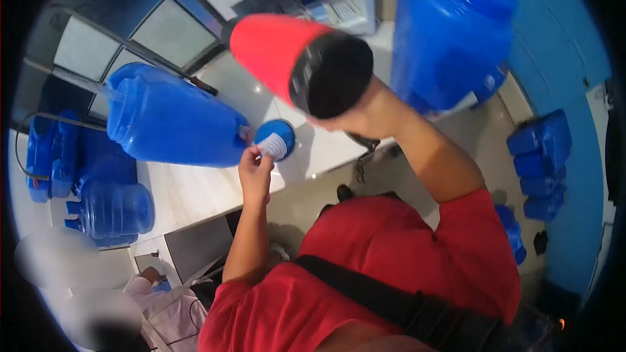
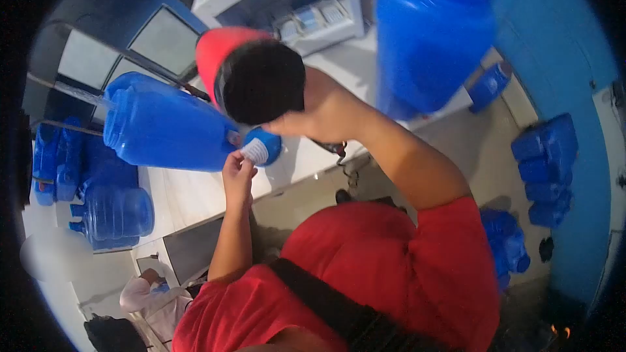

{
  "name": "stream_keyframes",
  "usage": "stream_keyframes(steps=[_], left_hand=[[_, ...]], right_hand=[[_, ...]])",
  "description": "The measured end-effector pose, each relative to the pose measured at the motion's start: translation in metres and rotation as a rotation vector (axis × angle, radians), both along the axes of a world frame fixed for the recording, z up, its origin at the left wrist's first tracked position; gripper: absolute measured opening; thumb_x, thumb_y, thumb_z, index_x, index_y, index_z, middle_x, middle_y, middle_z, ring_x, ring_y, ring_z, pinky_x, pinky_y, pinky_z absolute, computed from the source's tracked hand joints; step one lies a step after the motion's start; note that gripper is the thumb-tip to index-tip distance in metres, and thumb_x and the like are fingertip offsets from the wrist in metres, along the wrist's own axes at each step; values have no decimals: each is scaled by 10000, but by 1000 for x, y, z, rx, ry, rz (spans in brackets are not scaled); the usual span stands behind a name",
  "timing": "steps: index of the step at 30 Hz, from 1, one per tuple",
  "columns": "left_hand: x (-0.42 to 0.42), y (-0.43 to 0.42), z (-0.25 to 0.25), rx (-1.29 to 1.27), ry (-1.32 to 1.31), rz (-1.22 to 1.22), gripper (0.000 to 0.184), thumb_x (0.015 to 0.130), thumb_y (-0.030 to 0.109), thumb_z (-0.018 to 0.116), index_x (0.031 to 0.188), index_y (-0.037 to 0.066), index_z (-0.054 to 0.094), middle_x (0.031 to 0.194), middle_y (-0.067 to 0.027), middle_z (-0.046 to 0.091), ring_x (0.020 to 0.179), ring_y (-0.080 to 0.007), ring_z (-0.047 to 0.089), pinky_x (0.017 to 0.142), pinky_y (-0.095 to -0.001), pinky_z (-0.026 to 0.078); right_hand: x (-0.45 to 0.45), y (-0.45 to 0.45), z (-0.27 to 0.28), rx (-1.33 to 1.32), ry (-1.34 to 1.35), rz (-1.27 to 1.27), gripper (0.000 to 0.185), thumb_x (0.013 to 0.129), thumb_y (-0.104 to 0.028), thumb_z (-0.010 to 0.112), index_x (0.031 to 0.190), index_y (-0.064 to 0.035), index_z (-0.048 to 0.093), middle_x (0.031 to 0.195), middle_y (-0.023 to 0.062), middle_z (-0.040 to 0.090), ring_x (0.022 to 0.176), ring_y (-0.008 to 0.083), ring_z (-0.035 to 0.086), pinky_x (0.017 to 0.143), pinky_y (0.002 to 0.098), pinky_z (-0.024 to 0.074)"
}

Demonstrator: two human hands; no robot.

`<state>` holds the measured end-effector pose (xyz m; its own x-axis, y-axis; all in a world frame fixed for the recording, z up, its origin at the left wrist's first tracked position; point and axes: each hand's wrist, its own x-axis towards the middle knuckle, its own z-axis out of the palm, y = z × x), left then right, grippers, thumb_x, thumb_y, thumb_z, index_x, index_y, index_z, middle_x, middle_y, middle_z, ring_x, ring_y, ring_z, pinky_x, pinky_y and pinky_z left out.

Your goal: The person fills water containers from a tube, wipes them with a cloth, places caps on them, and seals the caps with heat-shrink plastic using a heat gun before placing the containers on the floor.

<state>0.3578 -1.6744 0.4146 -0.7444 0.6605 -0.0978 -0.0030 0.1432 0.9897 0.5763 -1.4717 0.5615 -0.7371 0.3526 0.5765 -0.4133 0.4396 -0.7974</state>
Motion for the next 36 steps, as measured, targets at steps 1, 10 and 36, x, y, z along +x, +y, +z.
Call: stream_keyframes(steps=[1,10,36], left_hand=[[16,7,-4,-25,24,-17,201,900,94,672,1070,8,610,873,-17,634,705,-70,521,624,-227,410],[200,101,-52,-9,-97,-312,268,873,103,686,1093,-16,591,927,-87,659,735,-98,567,618,-248,449],[366,232,-133,225,522,49,496,818,-29,637,1278,-63,455,1178,-227,601,1021,-362,645,924,-440,499]], right_hand=[[25,-9,-9,72,16,-25,484,810,-168,789,1254,-77,619,1123,105,697,996,221,658,893,368,519],[287,-54,-41,-77,-265,-275,501,840,-210,749,1282,-34,594,1130,110,667,896,192,636,803,348,503],[488,-62,-166,-227,-497,-696,157,853,-122,714,998,-65,696,944,68,709,909,225,666,839,389,518]])
